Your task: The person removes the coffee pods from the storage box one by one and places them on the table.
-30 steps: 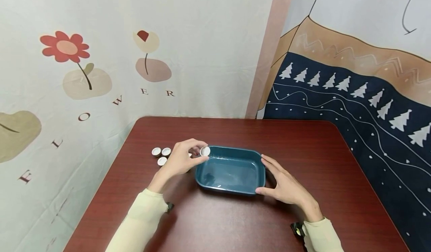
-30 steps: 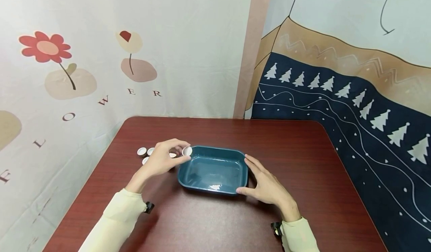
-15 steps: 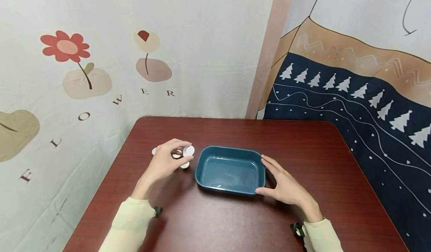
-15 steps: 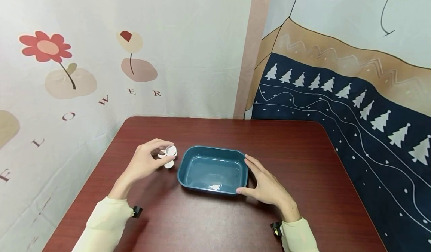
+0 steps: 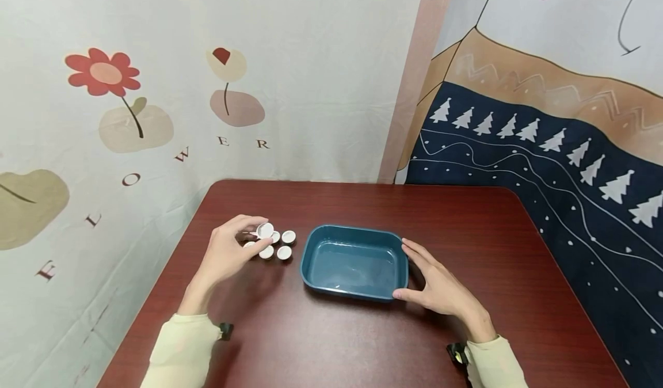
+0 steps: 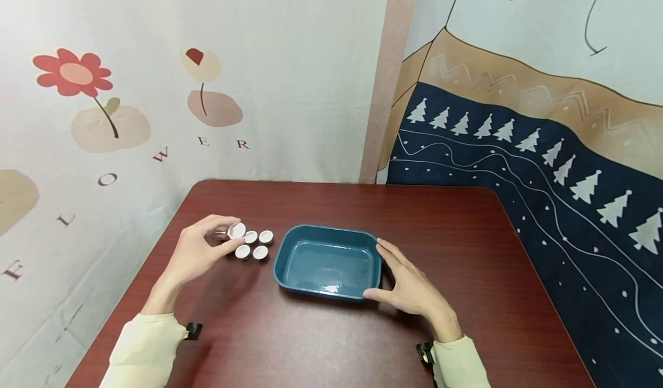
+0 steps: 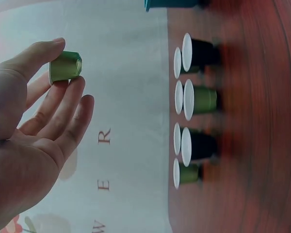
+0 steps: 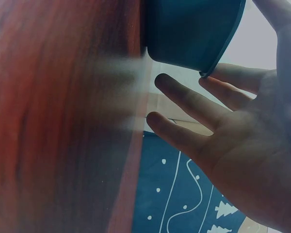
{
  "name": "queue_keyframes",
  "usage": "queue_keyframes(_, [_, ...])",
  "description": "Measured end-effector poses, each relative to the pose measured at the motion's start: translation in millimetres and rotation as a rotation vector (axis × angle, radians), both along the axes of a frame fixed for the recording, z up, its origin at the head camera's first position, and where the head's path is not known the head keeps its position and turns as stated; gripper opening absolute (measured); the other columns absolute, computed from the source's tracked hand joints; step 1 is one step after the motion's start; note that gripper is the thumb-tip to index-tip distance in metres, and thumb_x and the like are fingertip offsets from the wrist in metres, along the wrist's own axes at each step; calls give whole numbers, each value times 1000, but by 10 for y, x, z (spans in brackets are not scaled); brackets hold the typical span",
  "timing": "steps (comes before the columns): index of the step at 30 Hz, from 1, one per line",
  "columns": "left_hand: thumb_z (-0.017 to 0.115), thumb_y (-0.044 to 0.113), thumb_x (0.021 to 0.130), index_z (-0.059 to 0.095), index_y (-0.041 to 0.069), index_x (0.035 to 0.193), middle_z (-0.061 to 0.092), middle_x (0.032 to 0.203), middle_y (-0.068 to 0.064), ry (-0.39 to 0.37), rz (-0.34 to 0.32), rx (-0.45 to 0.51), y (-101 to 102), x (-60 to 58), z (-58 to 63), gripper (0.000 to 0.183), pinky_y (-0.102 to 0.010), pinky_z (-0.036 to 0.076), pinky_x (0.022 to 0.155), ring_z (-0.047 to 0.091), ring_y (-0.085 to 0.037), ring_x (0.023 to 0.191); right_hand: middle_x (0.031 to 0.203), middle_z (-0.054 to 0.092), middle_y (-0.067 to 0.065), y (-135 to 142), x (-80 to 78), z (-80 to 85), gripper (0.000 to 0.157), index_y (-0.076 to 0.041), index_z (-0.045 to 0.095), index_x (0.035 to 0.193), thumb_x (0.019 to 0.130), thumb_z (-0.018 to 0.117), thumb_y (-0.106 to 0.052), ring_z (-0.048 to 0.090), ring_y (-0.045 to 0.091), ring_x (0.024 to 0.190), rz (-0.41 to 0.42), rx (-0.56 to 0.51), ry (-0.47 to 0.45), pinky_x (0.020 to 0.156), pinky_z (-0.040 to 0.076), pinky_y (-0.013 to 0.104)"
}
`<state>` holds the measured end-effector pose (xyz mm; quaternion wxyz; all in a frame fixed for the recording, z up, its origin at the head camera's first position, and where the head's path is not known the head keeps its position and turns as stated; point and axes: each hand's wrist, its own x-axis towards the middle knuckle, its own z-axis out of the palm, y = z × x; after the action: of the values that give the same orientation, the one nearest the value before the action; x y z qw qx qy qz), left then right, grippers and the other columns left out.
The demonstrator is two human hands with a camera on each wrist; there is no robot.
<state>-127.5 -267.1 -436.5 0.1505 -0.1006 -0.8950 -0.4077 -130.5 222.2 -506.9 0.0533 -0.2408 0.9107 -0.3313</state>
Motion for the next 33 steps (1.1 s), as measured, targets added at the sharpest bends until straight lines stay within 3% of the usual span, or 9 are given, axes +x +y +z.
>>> queue_keyframes(11, [94, 15, 94, 83, 16, 130, 82, 121, -5, 14, 90, 0, -286, 95, -10, 38, -15, 64, 91, 75, 10, 98, 187, 32, 4, 6, -2, -1, 112, -11, 37, 177, 93, 87, -67, 46, 38, 165, 0, 3, -1, 124, 51, 66])
queue_keyframes(15, [94, 18, 95, 82, 18, 132, 82, 123, -6, -14, 122, 6, -400, 133, -30, 39, -10, 61, 92, 73, 15, 99, 187, 31, 4, 8, 1, 2, 112, -11, 37, 177, 93, 86, -66, 45, 39, 166, 0, 0, -6, 124, 51, 66])
queue_keyframes(23, [91, 24, 98, 78, 17, 141, 78, 132, -8, -75, 174, 1, -649, 187, -84, 45, -5, 57, 91, 69, 19, 100, 187, 32, 5, 9, -2, 7, 111, -11, 37, 177, 93, 87, -66, 46, 39, 165, 0, 1, -3, 124, 51, 66])
queue_keyframes(31, [91, 24, 99, 79, 12, 140, 80, 127, -14, -86, 205, -52, -781, 189, -182, 45, -4, 57, 85, 68, 19, 93, 187, 32, 5, 9, -3, 6, 111, -11, 37, 177, 93, 87, -66, 46, 38, 166, 2, 0, 0, 124, 51, 66])
queue_keyframes(33, [91, 25, 98, 79, 11, 140, 82, 126, -16, -99, 215, -78, -798, 184, -210, 45, -4, 56, 82, 72, 14, 91, 187, 32, 5, 9, -2, 5, 111, -11, 37, 177, 93, 87, -66, 46, 38, 166, 2, 0, 0, 124, 51, 66])
